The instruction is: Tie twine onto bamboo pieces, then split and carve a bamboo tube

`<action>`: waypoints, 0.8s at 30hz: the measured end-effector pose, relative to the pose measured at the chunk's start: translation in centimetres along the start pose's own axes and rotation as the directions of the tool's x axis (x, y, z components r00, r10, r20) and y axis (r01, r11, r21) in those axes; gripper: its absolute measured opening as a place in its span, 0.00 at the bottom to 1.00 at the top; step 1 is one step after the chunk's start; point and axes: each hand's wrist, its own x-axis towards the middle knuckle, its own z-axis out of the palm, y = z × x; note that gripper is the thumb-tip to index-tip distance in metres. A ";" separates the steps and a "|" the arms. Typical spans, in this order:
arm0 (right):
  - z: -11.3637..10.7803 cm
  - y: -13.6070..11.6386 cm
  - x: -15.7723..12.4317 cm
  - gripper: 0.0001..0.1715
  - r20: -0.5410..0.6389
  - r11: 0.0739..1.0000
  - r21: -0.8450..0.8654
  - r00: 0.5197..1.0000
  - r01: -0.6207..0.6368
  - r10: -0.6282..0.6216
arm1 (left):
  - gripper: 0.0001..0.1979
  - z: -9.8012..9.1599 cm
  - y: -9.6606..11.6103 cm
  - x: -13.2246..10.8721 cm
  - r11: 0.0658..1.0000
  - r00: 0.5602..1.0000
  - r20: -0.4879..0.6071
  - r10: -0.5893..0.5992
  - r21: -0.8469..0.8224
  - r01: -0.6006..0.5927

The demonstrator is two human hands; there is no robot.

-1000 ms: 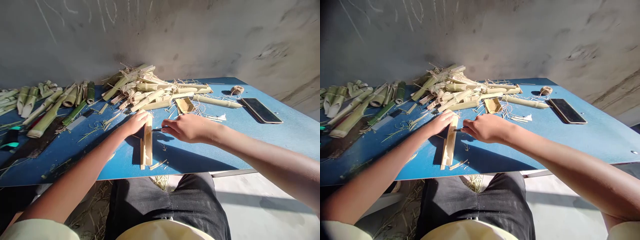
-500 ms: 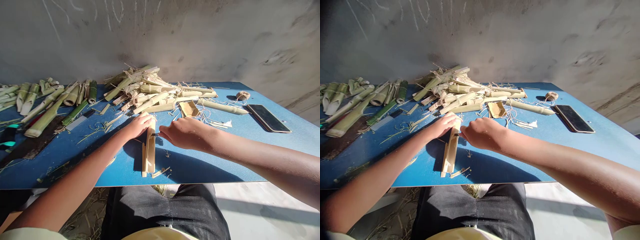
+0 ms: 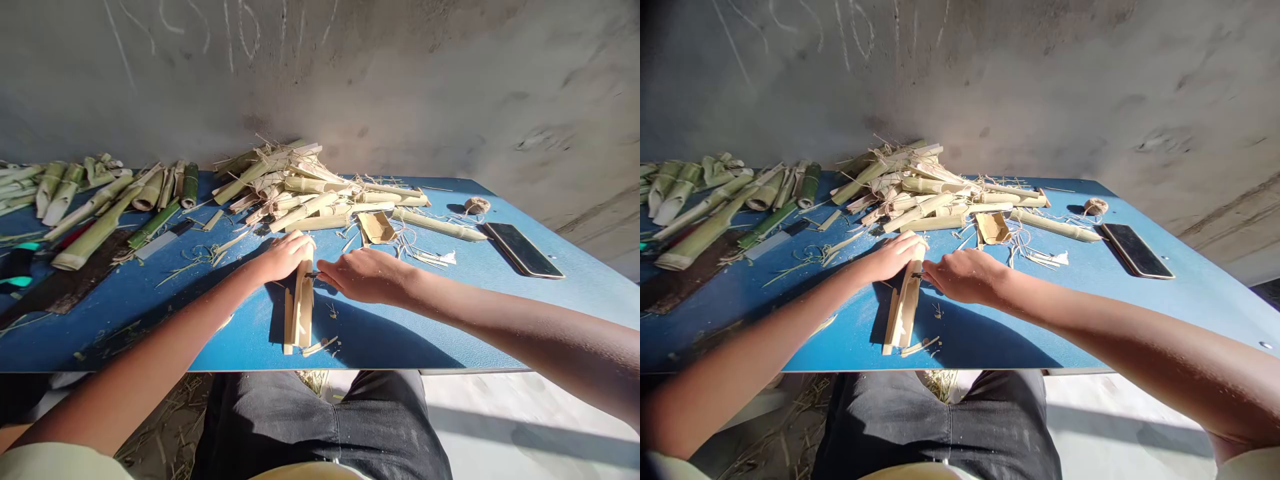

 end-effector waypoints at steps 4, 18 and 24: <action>1.5 -0.1 0.2 0.26 -0.020 0.994 0.108 1.000 -0.002 0.004 | 0.20 0.3 -0.5 0.0 1.000 0.999 -0.017 0.027 -0.002 -0.027; 0.0 -2.4 0.1 0.23 -0.113 0.802 0.594 0.981 -0.060 0.157 | 0.17 -1.5 -1.6 -0.8 0.987 0.985 -0.075 0.158 0.044 -0.155; 0.1 -2.6 0.2 0.21 -0.082 0.558 0.829 0.995 0.035 0.059 | 0.14 -1.2 -2.0 -0.5 0.976 0.977 -0.051 0.207 0.077 -0.202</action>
